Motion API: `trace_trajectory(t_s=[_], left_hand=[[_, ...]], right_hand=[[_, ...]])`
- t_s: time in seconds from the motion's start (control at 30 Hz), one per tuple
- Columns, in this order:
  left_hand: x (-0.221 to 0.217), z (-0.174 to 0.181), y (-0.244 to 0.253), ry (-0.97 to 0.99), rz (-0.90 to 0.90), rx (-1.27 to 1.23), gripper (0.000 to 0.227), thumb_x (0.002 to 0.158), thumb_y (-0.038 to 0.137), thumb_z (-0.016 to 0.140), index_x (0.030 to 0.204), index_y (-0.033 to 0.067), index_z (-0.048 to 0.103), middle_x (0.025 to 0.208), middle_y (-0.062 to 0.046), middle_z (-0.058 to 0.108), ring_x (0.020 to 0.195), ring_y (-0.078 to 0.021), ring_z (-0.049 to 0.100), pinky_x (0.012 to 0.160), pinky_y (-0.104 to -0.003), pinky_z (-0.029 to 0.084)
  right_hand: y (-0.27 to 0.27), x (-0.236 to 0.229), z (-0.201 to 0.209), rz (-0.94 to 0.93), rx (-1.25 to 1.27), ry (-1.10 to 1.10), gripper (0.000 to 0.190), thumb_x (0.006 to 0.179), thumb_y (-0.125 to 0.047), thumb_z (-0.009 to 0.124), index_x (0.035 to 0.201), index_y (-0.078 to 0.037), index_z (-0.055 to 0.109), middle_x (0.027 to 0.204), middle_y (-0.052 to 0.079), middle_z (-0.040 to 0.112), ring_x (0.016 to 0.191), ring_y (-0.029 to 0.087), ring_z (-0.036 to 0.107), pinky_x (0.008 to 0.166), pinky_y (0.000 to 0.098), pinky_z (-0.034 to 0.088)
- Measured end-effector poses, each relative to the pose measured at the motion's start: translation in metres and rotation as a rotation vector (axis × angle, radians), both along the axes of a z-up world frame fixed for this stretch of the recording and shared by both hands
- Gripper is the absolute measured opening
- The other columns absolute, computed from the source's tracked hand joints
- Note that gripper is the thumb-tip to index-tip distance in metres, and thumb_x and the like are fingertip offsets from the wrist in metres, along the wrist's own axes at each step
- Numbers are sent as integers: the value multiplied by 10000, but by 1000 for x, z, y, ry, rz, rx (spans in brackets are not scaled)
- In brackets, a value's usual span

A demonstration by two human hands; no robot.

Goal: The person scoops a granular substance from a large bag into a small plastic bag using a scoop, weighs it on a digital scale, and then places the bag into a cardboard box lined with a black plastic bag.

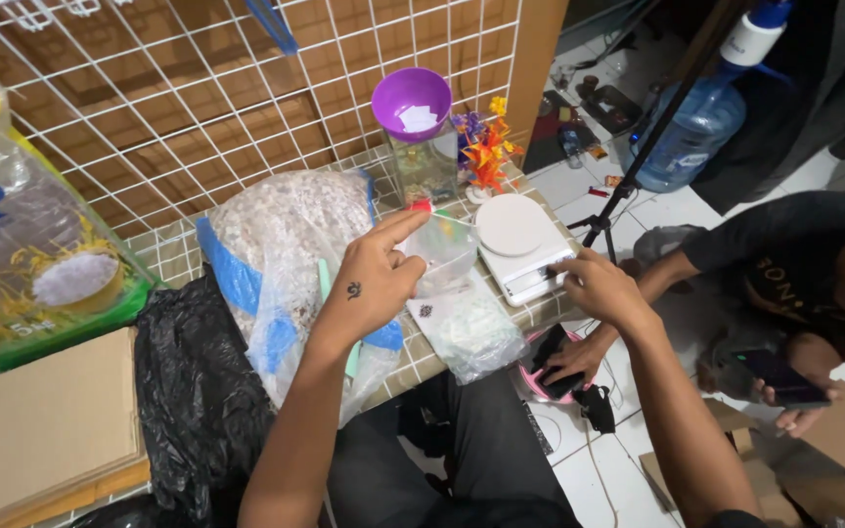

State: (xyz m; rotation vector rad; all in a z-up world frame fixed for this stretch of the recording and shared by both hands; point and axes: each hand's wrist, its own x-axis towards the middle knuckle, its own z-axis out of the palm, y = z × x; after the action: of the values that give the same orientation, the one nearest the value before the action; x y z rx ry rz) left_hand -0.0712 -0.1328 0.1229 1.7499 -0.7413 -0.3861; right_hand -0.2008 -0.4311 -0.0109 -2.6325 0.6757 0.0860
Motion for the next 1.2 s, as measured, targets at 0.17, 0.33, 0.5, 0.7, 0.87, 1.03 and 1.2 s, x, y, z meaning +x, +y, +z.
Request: trace_trajectory(t_s=[0.17,0.33,0.5,0.7,0.87,1.03,1.2], left_hand=[[4,-17,-24,-61,-53,33,615,747,8,535,1350,25,652,1351,-175,642,543,-143,676,530,-272,549],[7,-28,-58,-235,-116,63,590,759,48,564,1340,30,667,1375,-203,644,673,-202,715,610,-331,536],[11,-37,-82,-308,-137,33,572,767,66,568,1328,21,670,1350,-189,664,685,-146,663,649,-314,531],[8,-30,-90,-338,-145,42,588,788,69,556,1369,32,639,1417,-205,615,1259,-401,618,1046,-472,489],[15,-41,-99,-381,-152,124,432,811,87,552,1208,63,718,1392,-168,630,1286,-395,598,1096,-495,450],[29,-59,-111,-410,-185,315,392,823,154,542,1136,61,759,1360,-198,621,1275,-435,592,1084,-522,460],[36,-47,-125,-313,-228,368,447,822,224,586,1205,45,728,1292,-214,666,1274,-442,592,1084,-558,458]], right_hand=[[-13,4,9,-3,201,-305,305,975,-315,608,1241,-194,695,1018,134,681,1001,402,684,850,555,546],[7,19,64,48,540,-572,352,1011,-390,665,1183,-87,614,948,120,670,782,259,701,723,398,576],[27,32,114,249,339,-397,424,869,-267,779,1114,-57,504,949,172,655,821,395,688,698,488,528],[16,45,120,308,169,-264,253,896,-155,649,1098,-108,503,921,159,653,873,422,705,738,529,529],[19,45,136,354,118,-235,241,841,-35,538,1029,-148,637,995,115,635,920,403,698,801,523,540],[16,48,136,405,123,-161,333,833,-33,474,961,-146,759,1068,172,636,1003,479,666,860,543,540],[-7,60,111,417,-58,-25,340,869,-70,517,999,-125,826,1091,209,671,983,426,718,815,505,582]])
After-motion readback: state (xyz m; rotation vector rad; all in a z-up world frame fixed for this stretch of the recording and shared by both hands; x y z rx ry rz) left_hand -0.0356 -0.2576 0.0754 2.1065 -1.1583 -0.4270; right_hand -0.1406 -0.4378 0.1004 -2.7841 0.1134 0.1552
